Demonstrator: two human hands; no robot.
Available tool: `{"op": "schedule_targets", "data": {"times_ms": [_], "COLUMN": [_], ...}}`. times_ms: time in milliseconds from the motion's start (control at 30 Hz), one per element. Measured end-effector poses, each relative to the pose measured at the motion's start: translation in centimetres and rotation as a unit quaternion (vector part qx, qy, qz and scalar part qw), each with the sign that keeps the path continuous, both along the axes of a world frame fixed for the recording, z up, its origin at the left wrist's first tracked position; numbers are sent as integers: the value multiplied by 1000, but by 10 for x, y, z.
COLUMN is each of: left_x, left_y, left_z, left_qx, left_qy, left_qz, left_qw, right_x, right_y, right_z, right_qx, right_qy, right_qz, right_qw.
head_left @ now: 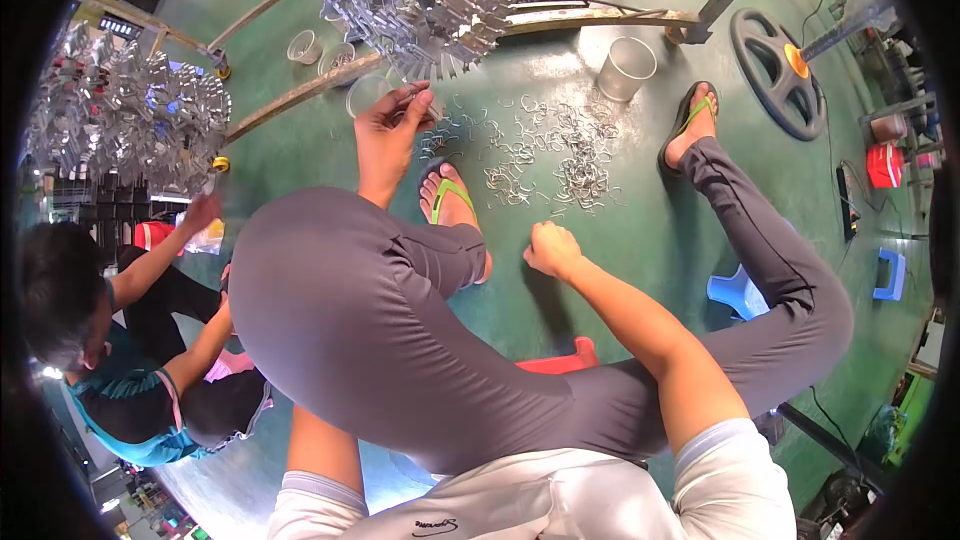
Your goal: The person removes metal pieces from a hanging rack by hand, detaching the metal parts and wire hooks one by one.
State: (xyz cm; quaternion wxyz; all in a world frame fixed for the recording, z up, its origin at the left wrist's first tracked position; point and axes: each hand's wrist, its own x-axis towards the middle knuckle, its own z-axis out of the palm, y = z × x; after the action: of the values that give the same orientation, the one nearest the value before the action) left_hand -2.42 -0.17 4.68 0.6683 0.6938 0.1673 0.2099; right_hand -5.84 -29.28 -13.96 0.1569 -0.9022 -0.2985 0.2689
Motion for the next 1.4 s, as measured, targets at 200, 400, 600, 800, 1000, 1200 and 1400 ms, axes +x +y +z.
{"op": "schedule_targets", "data": {"times_ms": [200, 400, 600, 800, 1000, 1200, 1400], "left_x": [-5, -11, -14, -13, -13, -10, -1], "left_y": [-3, -3, -5, -3, -3, -5, -10], "left_z": [-1, -1, 0, -7, -2, 0, 0], "left_qx": [0, 13, 3, 19, 19, 9, -47], "left_qy": [6, 7, -4, -5, 3, 11, 24], "left_qz": [6, -2, -14, -15, -38, -42, -20], "left_qw": [1000, 1000, 1000, 1000, 999, 999, 998], "right_x": [1, 7, 63, 90, 99, 97, 125], "right_y": [0, 11, 71, 111, 120, 124, 132], "right_z": [-9, -5, 67, 159, 160, 156, 141], "right_qx": [-2, -53, 354, 549, 521, 505, 485], "right_qy": [-6, 17, -14, -23, -42, -21, -39], "right_qz": [-72, -11, -145, -152, -133, -152, -142], "right_qw": [997, 998, 924, 822, 842, 850, 862]}}
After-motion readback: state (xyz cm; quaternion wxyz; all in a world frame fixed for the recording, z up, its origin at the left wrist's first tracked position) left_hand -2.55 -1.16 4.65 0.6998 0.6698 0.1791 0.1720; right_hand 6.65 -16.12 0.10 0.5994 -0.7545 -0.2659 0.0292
